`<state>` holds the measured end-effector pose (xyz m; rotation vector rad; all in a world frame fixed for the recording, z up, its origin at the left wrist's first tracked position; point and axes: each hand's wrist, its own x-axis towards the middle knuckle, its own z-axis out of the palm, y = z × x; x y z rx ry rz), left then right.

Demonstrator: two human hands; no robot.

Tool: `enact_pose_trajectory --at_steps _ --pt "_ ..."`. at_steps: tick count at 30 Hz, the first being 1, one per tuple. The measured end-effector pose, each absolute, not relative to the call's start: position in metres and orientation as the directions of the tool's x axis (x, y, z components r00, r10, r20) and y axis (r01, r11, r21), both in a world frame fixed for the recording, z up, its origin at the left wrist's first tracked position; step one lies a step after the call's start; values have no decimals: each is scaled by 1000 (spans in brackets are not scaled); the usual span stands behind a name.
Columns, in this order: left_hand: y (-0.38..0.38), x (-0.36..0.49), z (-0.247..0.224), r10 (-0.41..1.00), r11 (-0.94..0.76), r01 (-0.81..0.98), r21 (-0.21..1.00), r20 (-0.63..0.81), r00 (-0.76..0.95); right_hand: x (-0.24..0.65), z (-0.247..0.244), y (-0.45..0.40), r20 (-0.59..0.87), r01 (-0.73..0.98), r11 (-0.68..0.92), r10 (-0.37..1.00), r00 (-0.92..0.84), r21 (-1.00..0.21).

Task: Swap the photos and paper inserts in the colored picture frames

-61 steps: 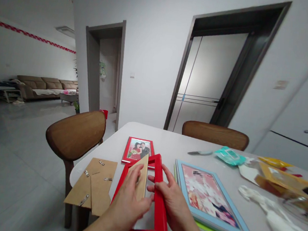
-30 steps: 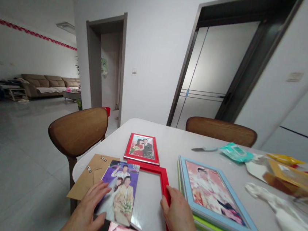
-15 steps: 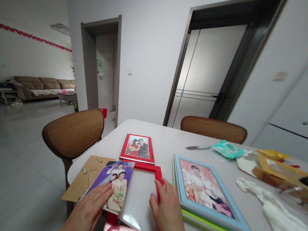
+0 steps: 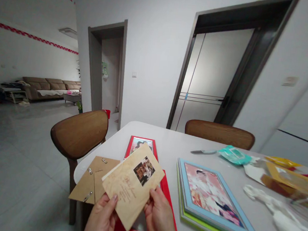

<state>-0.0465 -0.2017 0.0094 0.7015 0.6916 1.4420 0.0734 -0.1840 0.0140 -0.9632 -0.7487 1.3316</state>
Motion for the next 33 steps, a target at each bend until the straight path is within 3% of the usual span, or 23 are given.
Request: enact_pose_trajectory --at_steps 4,8,12,18,22,24,27,30,33 --pt "-198 -55 -1 997 -37 -417 908 59 40 109 20 -177 -198 -373 -146 975 105 -916" --pt "-197 -66 -10 983 -155 51 987 150 102 130 25 -172 -255 -274 -238 966 28 -932" --pt "-199 -67 -24 905 -375 344 861 258 338 129 24 -166 -268 -173 -262 963 13 -949" --pt "-193 -70 -38 762 -602 414 683 336 554 124 10 -153 -214 -41 -213 976 30 -976" --pt "-192 -72 -37 737 -633 478 609 285 613 127 7 -149 -126 267 -147 988 92 -952" --pt "-192 -72 -35 721 -650 507 566 249 647 128 8 -148 -17 522 -78 993 119 -850" --pt "-191 -70 -32 700 -676 559 481 182 690 126 8 -149 133 845 -40 983 130 -533" --pt "-190 -65 -31 700 -681 611 404 114 705 125 4 -150 167 965 -104 975 147 -242" --pt "-191 -63 -32 702 -686 624 375 118 702 126 -2 -150 185 983 -118 972 143 -141"
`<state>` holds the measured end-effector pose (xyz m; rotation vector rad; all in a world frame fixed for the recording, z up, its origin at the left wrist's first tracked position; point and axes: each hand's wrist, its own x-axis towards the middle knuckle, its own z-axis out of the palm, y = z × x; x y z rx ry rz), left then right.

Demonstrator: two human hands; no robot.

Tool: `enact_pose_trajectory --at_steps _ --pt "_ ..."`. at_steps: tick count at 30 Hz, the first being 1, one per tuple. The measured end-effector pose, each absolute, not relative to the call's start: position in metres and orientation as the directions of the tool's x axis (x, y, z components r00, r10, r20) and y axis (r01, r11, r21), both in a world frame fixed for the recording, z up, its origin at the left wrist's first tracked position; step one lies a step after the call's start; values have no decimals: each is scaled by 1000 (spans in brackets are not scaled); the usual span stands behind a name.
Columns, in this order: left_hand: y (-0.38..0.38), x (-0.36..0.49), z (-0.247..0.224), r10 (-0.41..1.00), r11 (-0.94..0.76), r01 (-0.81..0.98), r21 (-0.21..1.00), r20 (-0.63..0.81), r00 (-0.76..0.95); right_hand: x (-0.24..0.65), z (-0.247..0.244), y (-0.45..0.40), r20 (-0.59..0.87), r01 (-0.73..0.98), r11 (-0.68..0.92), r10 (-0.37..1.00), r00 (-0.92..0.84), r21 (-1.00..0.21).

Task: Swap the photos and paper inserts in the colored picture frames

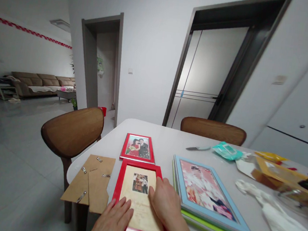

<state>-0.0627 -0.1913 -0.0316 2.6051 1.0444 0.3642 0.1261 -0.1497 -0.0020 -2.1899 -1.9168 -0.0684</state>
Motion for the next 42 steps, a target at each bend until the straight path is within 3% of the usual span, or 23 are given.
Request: enact_pose_trajectory --at_steps 5,9,12,17,22,25,28,33,37,42 --pt "-196 -96 -18 757 -644 671 367 179 629 120 3 -154 253 977 -9 965 65 -214" --pt "-187 -148 -8 933 -356 890 285 164 321 78 14 -165 291 912 242 946 -145 -331" --pt "-172 -177 -17 969 -216 951 220 171 181 30 18 -174 295 852 366 918 -265 -375" --pt "-155 -194 -40 947 -245 930 275 274 168 -21 13 -175 243 849 379 921 -306 -368" --pt "-163 -183 -27 897 -333 856 395 411 159 -8 21 -178 336 786 391 909 -248 -479" --pt "-177 -157 -11 859 -423 808 410 465 214 26 28 -191 398 796 412 886 -236 -444" --pt "-190 -120 0 844 -514 747 421 405 352 73 24 -209 430 851 401 871 -238 -339" --pt "-198 -67 12 825 -545 679 492 166 541 136 4 -231 470 918 339 857 -211 -205" --pt "-195 -52 17 838 -474 712 518 18 545 147 -9 -230 449 944 273 878 -165 -187" --pt "-191 -58 21 851 -428 748 507 -52 522 142 -20 -222 433 938 269 888 -154 -218"
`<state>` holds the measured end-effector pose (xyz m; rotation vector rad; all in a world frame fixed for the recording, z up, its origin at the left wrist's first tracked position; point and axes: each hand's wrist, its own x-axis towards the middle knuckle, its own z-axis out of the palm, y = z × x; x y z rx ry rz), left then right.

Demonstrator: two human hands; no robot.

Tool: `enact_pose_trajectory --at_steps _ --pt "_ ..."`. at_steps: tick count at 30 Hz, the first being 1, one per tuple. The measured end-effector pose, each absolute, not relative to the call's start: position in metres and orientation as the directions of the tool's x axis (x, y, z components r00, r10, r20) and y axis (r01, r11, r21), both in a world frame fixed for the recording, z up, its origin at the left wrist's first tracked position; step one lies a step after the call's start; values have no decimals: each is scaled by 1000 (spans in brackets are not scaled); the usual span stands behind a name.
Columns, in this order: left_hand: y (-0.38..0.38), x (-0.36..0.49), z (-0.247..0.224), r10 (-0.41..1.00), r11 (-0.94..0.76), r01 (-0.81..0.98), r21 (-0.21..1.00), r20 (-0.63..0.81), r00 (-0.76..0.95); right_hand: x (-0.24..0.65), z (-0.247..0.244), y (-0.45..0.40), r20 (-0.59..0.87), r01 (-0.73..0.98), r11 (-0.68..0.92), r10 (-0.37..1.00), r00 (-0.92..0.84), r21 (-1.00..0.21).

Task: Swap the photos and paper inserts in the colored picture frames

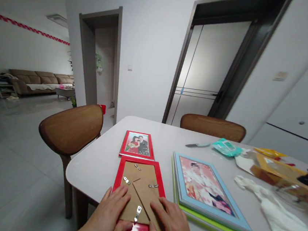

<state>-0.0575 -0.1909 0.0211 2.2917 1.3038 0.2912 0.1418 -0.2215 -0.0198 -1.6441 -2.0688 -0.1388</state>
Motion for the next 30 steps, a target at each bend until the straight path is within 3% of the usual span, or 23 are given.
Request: enact_pose_trajectory --at_steps 10,16,26,30 --pt "-194 -66 19 829 -459 749 478 -73 555 131 -24 -219 406 915 285 901 -153 -287" --pt "-191 -75 3 825 -505 694 512 50 564 131 -19 -221 365 894 291 917 -160 -341" --pt "-190 -74 -1 831 -508 709 489 61 553 130 -1 -177 297 949 166 951 -82 -270" --pt "-189 -72 -4 827 -523 714 466 73 558 129 2 -174 248 930 189 962 -111 -316"
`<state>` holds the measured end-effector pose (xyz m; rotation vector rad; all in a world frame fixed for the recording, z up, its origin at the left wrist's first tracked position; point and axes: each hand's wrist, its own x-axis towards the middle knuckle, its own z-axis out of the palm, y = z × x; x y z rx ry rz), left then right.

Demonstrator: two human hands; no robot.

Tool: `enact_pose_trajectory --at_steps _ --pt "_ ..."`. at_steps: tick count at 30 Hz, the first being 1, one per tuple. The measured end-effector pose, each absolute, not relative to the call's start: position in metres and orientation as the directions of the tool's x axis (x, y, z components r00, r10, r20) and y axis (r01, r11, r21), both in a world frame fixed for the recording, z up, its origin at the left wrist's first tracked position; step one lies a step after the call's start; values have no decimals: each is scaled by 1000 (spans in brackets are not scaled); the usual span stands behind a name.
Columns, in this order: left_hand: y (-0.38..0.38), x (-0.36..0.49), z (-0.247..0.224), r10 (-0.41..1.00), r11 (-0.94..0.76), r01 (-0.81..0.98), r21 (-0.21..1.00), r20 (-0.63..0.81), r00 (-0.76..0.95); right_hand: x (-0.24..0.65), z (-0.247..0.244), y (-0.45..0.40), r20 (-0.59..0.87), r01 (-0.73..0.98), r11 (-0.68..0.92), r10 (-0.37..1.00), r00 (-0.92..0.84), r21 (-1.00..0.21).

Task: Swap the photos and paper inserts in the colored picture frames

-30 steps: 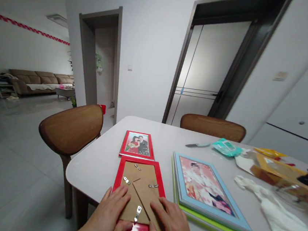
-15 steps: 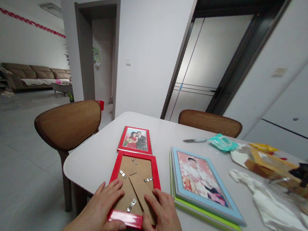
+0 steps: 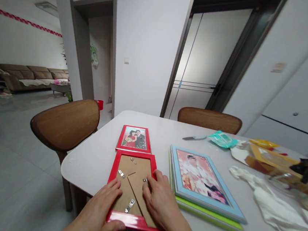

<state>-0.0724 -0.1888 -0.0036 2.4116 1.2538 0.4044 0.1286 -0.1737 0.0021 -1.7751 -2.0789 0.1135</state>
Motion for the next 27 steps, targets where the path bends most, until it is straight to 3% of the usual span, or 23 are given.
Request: enact_pose_trajectory --at_steps 5,11,17,21,27 --pt "-189 -71 -1 828 -517 725 455 54 557 133 -1 -176 249 904 201 962 -110 -378" --pt "-189 -73 -8 820 -545 679 492 144 554 132 -2 -176 278 901 200 956 -93 -385" --pt "-191 -73 -5 818 -543 679 494 130 560 133 -4 -180 310 914 203 946 -91 -351" --pt "-191 -73 -3 819 -539 706 459 90 566 121 2 -199 353 868 394 892 -283 -301" --pt "-190 -74 -10 812 -557 689 464 131 569 106 17 -220 238 766 561 828 -508 -313"
